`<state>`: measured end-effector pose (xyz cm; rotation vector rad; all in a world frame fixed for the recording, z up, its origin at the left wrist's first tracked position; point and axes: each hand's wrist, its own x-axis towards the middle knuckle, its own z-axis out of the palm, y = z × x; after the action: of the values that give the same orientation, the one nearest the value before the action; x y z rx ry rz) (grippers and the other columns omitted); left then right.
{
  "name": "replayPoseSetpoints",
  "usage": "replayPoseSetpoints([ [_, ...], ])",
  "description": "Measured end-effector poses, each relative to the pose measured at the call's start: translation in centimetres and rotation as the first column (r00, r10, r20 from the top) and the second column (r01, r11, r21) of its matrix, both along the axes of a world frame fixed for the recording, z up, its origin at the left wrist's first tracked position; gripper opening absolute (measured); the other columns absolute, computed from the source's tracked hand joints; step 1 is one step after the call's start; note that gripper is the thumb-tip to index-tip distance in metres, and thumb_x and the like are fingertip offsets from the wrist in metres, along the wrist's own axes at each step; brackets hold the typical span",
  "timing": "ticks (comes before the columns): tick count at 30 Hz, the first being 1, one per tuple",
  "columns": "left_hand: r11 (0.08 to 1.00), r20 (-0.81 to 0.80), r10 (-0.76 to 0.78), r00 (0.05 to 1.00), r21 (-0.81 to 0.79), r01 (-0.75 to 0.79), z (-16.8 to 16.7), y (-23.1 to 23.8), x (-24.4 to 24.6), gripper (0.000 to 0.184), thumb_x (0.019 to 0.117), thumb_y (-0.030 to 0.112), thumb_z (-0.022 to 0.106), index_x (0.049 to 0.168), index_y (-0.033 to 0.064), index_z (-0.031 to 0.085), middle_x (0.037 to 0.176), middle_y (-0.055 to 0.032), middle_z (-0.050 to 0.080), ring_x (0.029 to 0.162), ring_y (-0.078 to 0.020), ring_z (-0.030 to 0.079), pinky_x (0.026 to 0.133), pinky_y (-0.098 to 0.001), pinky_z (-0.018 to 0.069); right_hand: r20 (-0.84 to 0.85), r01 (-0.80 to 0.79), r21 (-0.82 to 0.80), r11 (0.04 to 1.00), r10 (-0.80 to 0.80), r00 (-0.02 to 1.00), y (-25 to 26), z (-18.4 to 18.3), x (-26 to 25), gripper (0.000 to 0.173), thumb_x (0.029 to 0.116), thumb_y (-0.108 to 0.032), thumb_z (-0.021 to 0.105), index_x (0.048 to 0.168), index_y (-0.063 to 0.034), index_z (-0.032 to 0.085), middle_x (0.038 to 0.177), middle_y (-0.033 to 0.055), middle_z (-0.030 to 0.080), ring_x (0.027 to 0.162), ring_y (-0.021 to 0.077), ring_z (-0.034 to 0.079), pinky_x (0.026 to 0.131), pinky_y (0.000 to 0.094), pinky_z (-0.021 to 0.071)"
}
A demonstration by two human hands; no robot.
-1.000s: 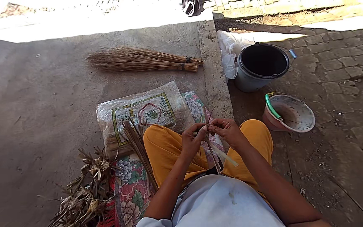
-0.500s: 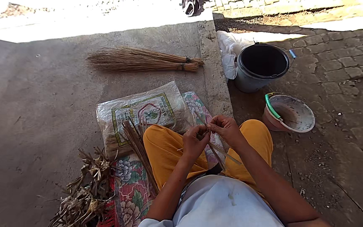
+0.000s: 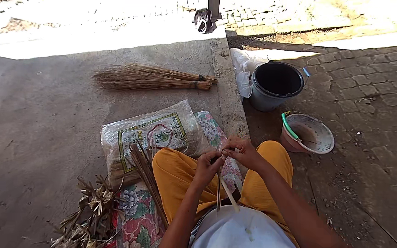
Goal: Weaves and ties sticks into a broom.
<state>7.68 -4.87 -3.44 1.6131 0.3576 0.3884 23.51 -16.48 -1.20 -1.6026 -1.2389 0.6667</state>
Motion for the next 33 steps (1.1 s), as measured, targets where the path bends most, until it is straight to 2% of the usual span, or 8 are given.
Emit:
replayPoseSetpoints([
  [7, 0.87, -0.234, -0.339, 0.911, 0.291, 0.398, 0.9, 2.6, 0.0, 0.026, 0.1046, 0.021, 0.053, 0.101, 0.0017, 0.07, 0.085, -0.006, 0.065, 0.08, -0.0145, 0.061, 0.08, -0.0382, 0.0503, 0.065, 0.133, 0.101, 0.986, -0.14, 0.988, 0.7, -0.5, -1.0, 0.019, 0.0948, -0.012, 0.064, 0.09, 0.0034, 0.073, 0.088, 0.0099, 0.064, 0.081, 0.0091, 0.06, 0.075, 0.0215, 0.0519],
  [11, 0.929, -0.23, -0.247, 0.941, 0.22, 0.298, 0.0, 2.0, 0.6, 0.033, 0.1015, 0.034, 0.059, 0.097, 0.0046, 0.072, 0.083, -0.002, 0.066, 0.077, -0.0113, 0.062, 0.077, -0.0387, 0.0521, 0.142, 0.11, 0.066, 0.992, -0.119, 0.983, 0.8, 0.0, -1.3, 0.02, 0.0952, -0.017, 0.065, 0.094, -0.0006, 0.076, 0.092, 0.0115, 0.065, 0.091, 0.0183, 0.061, 0.086, 0.0348, 0.0502],
  [14, 0.972, -0.133, -0.168, 0.977, 0.143, 0.186, -0.8, 0.8, 1.0, 0.031, 0.1034, 0.021, 0.05, 0.09, 0.0034, 0.071, 0.078, 0.0026, 0.068, 0.073, -0.0049, 0.064, 0.076, -0.0304, 0.0545, 0.185, 0.105, 0.07, 0.992, -0.117, 0.976, 0.7, 0.2, -1.8, 0.02, 0.0968, -0.015, 0.062, 0.095, -0.0002, 0.076, 0.096, 0.0128, 0.072, 0.095, 0.0191, 0.067, 0.089, 0.034, 0.0537],
  [19, 0.976, -0.128, -0.138, 0.982, 0.153, 0.158, -1.5, 0.1, 1.0, 0.041, 0.1059, 0.025, 0.045, 0.078, 0.0046, 0.066, 0.065, 0.0046, 0.062, 0.061, -0.0045, 0.058, 0.065, -0.0287, 0.0506, 0.231, 0.178, -0.002, 0.984, -0.173, 0.957, 0.7, -0.2, -1.9, 0.024, 0.099, -0.017, 0.057, 0.093, -0.0008, 0.074, 0.083, 0.01, 0.071, 0.078, 0.0195, 0.068, 0.075, 0.0409, 0.0545],
  [24, 0.938, -0.171, -0.183, 0.968, 0.266, 0.224, -2.2, 0.4, 0.6, 0.046, 0.1064, 0.029, 0.046, 0.07, 0.0071, 0.064, 0.06, 0.0042, 0.059, 0.062, -0.0079, 0.056, 0.082, -0.0391, 0.0447, 0.185, 0.277, -0.061, 0.959, -0.262, 0.947, 0.9, -0.5, -2.6, 0.025, 0.0991, -0.018, 0.056, 0.09, -0.0005, 0.072, 0.072, 0.0084, 0.066, 0.068, 0.0193, 0.064, 0.068, 0.0421, 0.0513],
  [26, 0.961, -0.164, -0.183, 0.969, 0.18, 0.212, -2.1, 0.4, 0.4, 0.043, 0.1075, 0.028, 0.046, 0.08, 0.0048, 0.069, 0.068, 0.0037, 0.066, 0.064, -0.0059, 0.059, 0.08, -0.0355, 0.047, 0.02, 0.314, -0.048, 0.948, -0.314, 0.949, 1.1, -0.3, -2.6, 0.021, 0.1027, -0.016, 0.056, 0.1, -0.0012, 0.07, 0.084, 0.0056, 0.069, 0.068, 0.0103, 0.065, 0.067, 0.0301, 0.0554],
  [29, 0.969, -0.058, -0.039, 0.998, -0.246, 0.023, -0.9, 0.4, 0.2, 0.039, 0.1104, 0.018, 0.036, 0.121, -0.0025, 0.067, 0.096, -0.0021, 0.077, 0.083, -0.0044, 0.07, 0.077, -0.0235, 0.0569, -0.007, 0.321, 0.156, 0.934, -0.324, 0.946, 1.3, 0.3, -2.4, 0.028, 0.0988, -0.015, 0.061, 0.118, 0.0031, 0.07, 0.129, 0.0171, 0.064, 0.095, 0.0125, 0.068, 0.084, 0.0245, 0.0566],
  [33, 0.798, 0.005, 0.237, 0.971, -0.572, -0.191, 0.4, 1.8, 1.1, 0.051, 0.114, 0.026, 0.019, 0.144, -0.0034, 0.049, 0.117, -0.0115, 0.074, 0.103, -0.0157, 0.073, 0.092, -0.0319, 0.0579, 0.255, 0.111, 0.178, 0.978, -0.155, 0.955, 1.1, 0.4, -2.5, 0.026, 0.0889, -0.007, 0.066, 0.113, -0.0052, 0.075, 0.111, 0.0181, 0.068, 0.092, 0.0228, 0.067, 0.083, 0.0379, 0.0566],
])
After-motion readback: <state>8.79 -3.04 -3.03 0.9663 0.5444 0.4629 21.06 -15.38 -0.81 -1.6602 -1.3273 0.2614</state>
